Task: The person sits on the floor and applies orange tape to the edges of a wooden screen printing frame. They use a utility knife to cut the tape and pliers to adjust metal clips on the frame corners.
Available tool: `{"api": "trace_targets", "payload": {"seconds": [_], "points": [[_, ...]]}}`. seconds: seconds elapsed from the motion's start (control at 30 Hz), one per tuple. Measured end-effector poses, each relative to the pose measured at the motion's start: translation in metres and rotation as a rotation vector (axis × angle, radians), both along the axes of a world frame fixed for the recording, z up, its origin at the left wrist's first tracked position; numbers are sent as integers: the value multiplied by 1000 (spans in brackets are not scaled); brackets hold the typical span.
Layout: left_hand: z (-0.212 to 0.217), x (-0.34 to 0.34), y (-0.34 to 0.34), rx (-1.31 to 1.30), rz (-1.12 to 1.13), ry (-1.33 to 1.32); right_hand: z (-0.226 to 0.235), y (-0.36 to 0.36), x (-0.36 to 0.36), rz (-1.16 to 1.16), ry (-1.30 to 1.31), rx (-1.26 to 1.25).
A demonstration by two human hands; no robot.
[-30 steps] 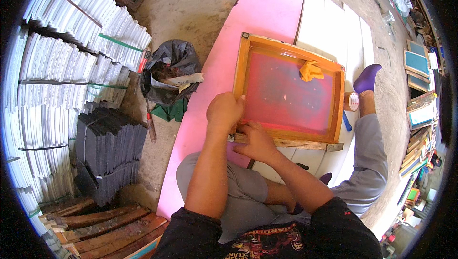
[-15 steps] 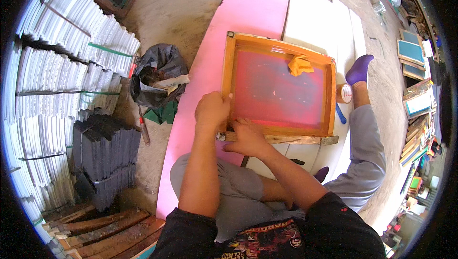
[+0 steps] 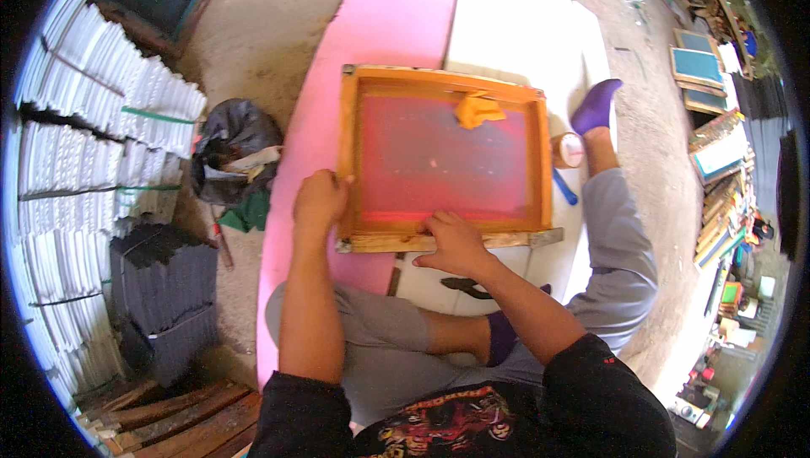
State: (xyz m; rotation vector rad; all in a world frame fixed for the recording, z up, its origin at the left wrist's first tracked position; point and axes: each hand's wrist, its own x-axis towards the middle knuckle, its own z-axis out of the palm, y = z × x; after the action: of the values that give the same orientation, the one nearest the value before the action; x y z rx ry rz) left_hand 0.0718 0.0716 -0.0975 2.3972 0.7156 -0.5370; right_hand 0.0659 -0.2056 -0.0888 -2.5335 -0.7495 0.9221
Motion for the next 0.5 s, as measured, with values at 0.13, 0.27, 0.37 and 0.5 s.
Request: {"api": "trace_targets", "payload": {"seconds": [0.13, 0.27, 0.37, 0.5], "points": [[4, -2, -11, 58, 32, -86, -5, -59, 6, -30, -60, -22], [5, -1, -20, 168, 51, -139, -4, -110, 17, -51, -40, -78], [12, 1, -28, 208, 19, -126, 1, -140, 27, -35, -45, -154], [13, 2, -31, 207, -19, -66, 1, -163, 32, -14, -101, -205]]}}
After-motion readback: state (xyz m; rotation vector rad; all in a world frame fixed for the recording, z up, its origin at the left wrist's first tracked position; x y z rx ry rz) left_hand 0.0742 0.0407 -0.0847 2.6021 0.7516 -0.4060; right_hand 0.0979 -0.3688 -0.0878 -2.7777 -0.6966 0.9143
